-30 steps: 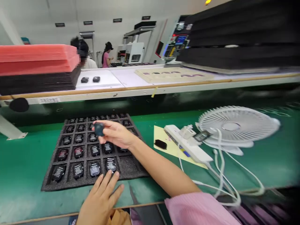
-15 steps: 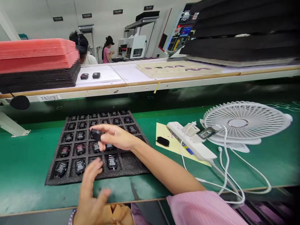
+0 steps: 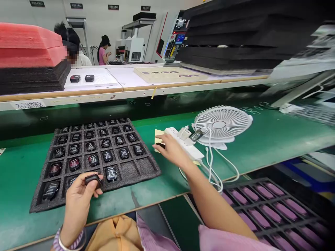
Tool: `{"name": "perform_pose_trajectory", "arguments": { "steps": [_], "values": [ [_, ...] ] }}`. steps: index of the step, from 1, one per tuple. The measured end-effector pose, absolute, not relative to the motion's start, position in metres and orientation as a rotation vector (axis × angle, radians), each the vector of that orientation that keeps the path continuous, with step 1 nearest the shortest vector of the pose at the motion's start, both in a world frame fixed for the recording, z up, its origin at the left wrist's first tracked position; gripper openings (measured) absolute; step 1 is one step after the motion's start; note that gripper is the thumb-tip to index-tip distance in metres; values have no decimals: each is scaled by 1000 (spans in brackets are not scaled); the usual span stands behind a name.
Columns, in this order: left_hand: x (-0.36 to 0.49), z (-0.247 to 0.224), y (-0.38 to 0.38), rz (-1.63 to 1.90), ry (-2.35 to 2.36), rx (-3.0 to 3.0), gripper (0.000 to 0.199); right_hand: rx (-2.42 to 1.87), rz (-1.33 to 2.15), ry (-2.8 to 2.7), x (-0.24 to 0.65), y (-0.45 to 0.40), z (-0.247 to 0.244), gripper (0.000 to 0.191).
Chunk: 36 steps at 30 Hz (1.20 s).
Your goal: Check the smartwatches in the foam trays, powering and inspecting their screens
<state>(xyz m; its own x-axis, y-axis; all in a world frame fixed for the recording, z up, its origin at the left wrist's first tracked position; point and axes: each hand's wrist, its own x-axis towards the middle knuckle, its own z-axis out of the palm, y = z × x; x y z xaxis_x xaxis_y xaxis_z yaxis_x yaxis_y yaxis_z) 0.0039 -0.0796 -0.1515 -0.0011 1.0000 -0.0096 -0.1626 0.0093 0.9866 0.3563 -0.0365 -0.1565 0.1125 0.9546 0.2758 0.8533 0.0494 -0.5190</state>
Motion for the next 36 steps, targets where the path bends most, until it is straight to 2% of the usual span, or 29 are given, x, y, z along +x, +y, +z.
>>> {"name": "perform_pose_trajectory", "arguments": {
  "steps": [6,13,18,32,36],
  "values": [
    [-1,-146,-69,1279,1093,881,52,-1946,221,-1730,402,-37,-189,25],
    [-6,-153,-71,1230,1091,835,55,-1876,185,-1750,399,-40,-198,29],
    [-10,-156,-71,1216,1092,841,54,-1904,149,-1689,401,-38,-209,39],
    [-11,-157,-70,1228,1115,873,50,-1911,223,-1637,402,-41,-207,32],
    [-11,-159,-70,1229,1102,891,48,-1921,233,-1619,401,-42,-207,35]
  ]
}}
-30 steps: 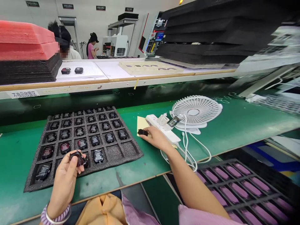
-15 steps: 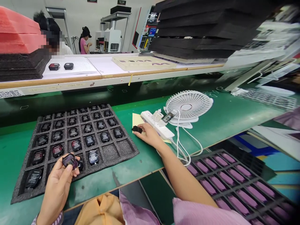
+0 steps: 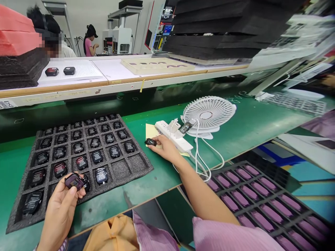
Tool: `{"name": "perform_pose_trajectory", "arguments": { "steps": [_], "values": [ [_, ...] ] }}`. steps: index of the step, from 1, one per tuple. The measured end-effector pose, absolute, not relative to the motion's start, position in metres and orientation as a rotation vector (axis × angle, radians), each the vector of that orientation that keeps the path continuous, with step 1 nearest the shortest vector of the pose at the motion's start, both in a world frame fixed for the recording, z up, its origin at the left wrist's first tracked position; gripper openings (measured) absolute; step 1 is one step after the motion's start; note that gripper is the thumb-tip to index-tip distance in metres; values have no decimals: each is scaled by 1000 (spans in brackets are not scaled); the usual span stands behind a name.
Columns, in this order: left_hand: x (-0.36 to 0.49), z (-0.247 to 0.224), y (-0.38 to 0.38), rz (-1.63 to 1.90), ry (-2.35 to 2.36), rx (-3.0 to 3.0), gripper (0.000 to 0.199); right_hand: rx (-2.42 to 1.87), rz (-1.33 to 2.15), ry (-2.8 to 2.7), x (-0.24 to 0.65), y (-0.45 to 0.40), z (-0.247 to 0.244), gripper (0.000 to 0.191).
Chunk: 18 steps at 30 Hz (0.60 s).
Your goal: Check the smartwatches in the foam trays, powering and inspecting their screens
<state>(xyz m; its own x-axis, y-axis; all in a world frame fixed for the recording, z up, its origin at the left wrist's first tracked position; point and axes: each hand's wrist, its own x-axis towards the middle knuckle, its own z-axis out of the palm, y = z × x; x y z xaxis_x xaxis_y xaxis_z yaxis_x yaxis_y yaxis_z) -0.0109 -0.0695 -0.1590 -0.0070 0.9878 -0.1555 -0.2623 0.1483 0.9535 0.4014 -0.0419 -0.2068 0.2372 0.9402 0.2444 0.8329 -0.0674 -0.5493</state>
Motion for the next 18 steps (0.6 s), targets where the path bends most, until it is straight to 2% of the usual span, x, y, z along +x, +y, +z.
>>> {"name": "perform_pose_trajectory", "arguments": {
  "steps": [8,12,15,18],
  "values": [
    [-12,-160,-69,1215,1105,882,51,-1961,210,-1554,397,-37,-208,36],
    [-12,-159,-69,1201,1130,848,58,-1972,233,-1527,401,-46,-196,47],
    [-15,-162,-69,1184,1124,879,54,-1968,239,-1493,415,-65,-179,55],
    [-17,-166,-68,1172,1121,913,50,-1986,187,-1479,424,-77,-170,46]
  ]
}}
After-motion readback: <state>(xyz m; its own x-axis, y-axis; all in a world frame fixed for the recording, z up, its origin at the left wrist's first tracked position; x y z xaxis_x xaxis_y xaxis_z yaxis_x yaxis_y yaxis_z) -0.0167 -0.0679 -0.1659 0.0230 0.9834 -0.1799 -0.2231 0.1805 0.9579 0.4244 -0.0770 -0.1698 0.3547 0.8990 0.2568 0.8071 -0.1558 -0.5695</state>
